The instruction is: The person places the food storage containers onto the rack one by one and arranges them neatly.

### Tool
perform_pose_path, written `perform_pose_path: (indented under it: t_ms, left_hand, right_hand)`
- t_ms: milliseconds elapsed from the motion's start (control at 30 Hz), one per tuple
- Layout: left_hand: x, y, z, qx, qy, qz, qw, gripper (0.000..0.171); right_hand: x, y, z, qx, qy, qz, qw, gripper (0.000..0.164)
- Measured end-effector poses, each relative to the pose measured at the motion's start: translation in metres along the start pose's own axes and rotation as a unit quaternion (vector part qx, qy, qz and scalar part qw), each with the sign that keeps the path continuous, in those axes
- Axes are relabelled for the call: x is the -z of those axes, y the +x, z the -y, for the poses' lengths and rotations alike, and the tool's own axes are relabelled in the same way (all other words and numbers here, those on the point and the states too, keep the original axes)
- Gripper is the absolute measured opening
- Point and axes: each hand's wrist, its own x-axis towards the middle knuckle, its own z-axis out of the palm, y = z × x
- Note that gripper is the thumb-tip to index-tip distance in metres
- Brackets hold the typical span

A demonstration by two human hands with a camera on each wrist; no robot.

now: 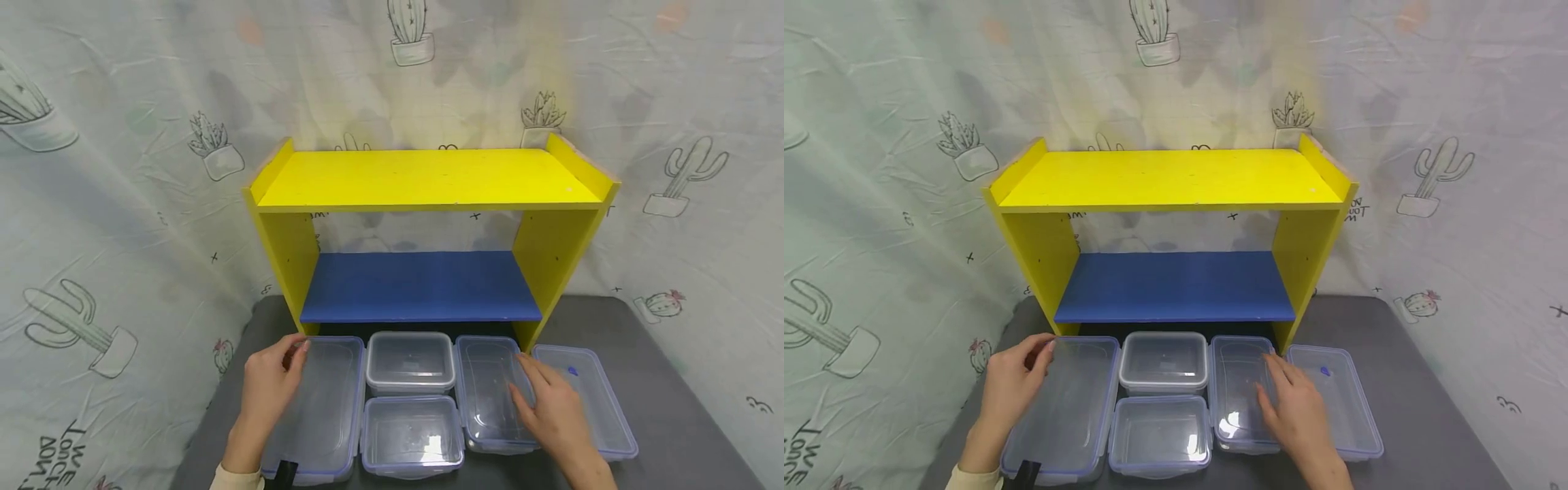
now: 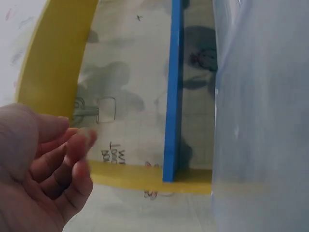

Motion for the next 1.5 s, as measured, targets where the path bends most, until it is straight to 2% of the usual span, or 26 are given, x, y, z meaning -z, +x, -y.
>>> perform_pose_path:
  t_ms: [67,133,267,333,400,567,700,933,1100,1300,1433,1500]
  left_hand:
    - [0.000,0.005,0.007,0.020,-0.010,0.006,0.9997,0.004]
    - [-0.001,0.009,0.014,0.053,-0.030,0.019,0.9980,0.006]
    - [-0.007,0.014,0.023,0.125,-0.067,0.045,0.9889,0.014]
    - [-0.011,0.018,0.026,0.150,-0.072,0.053,0.9846,0.011]
    - [-0.016,0.023,0.028,0.174,-0.074,0.058,0.9803,0.016]
    - [-0.025,0.037,0.040,0.213,-0.069,0.066,0.9723,0.038]
    - [-0.030,0.042,0.053,0.232,-0.075,0.094,0.9653,0.049]
    - [-0.041,0.039,0.065,0.227,-0.061,0.144,0.9613,0.050]
    - [-0.044,0.036,0.066,0.220,-0.060,0.173,0.9581,0.047]
    - [-0.045,0.042,0.075,0.193,-0.080,0.196,0.9581,0.040]
    - [-0.047,0.046,0.082,0.181,-0.078,0.196,0.9607,0.037]
    - [-0.049,0.047,0.083,0.171,-0.072,0.193,0.9636,0.036]
  right_hand:
    - [0.001,-0.002,-0.001,-0.011,-0.003,-0.007,1.000,0.054]
    - [0.002,-0.003,-0.003,-0.020,-0.008,-0.011,1.000,0.049]
    - [0.004,-0.005,-0.007,-0.032,-0.016,-0.016,0.999,0.043]
    - [0.006,-0.007,-0.010,-0.035,-0.020,-0.017,0.999,0.042]
    - [0.007,-0.008,-0.013,-0.034,-0.023,-0.018,0.999,0.042]
    - [0.007,-0.012,-0.021,-0.035,-0.031,-0.019,0.999,0.043]
    - [0.007,-0.016,-0.024,-0.060,-0.042,-0.015,0.997,0.044]
    - [0.011,-0.028,-0.029,-0.108,-0.075,0.021,0.991,0.049]
    - [0.016,-0.033,-0.033,-0.161,-0.091,0.070,0.980,0.053]
    - [0.024,-0.033,-0.041,-0.247,-0.096,0.164,0.950,0.065]
    - [0.029,-0.037,-0.049,-0.290,-0.097,0.200,0.931,0.073]
    - [0.030,-0.041,-0.055,-0.322,-0.094,0.223,0.915,0.082]
